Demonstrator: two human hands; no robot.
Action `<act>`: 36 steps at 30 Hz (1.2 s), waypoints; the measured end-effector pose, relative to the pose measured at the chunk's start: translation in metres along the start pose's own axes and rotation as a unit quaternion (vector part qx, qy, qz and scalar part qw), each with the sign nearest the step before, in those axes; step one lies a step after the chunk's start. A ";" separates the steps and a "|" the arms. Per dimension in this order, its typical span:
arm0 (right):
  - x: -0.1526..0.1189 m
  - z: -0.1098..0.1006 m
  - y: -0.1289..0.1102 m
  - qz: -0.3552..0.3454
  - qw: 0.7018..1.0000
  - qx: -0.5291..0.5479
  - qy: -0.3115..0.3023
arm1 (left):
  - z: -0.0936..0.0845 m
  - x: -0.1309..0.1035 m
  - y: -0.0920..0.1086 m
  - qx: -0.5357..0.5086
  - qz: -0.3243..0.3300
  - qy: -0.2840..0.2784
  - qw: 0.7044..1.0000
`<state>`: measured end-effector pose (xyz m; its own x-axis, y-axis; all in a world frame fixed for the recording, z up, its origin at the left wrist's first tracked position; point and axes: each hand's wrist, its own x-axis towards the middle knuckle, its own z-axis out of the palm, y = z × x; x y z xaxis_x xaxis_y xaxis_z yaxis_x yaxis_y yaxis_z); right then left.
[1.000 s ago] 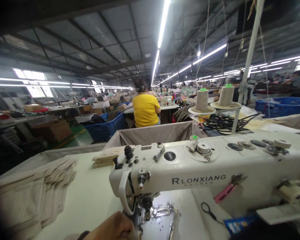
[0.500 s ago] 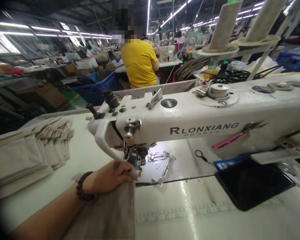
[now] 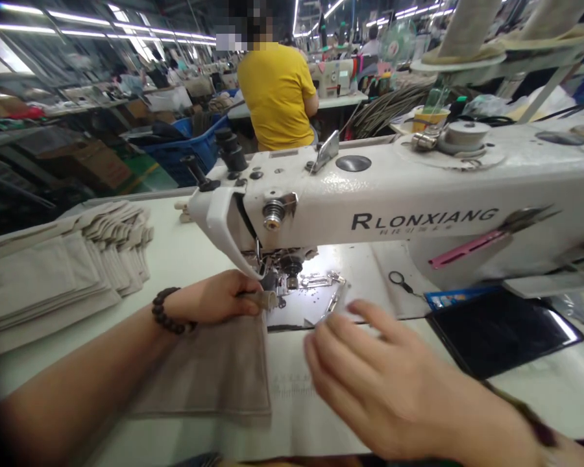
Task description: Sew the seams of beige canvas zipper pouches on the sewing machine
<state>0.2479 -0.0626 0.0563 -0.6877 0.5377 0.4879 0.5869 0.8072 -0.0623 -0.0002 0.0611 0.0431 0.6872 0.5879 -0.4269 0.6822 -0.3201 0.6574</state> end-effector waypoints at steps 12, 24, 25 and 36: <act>0.042 0.063 -0.003 -0.214 0.974 -0.062 -0.031 | 0.000 0.002 0.000 0.023 0.050 -0.023 0.998; 0.031 0.070 -0.016 -0.134 0.990 -0.046 -0.015 | 0.009 0.009 0.004 0.052 0.028 -0.031 0.998; 0.031 0.071 -0.016 -0.132 0.990 -0.039 -0.014 | 0.009 0.009 0.004 0.047 0.026 -0.034 0.998; 0.034 0.080 -0.012 -0.139 0.988 -0.032 -0.053 | 0.007 0.006 -0.006 0.058 0.005 -0.006 0.998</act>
<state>0.1835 -0.0352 0.0043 -0.8652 0.3215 0.3848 0.3917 0.9125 0.1183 0.0014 0.0608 0.0321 0.6962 0.5756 -0.4289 0.6995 -0.4099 0.5853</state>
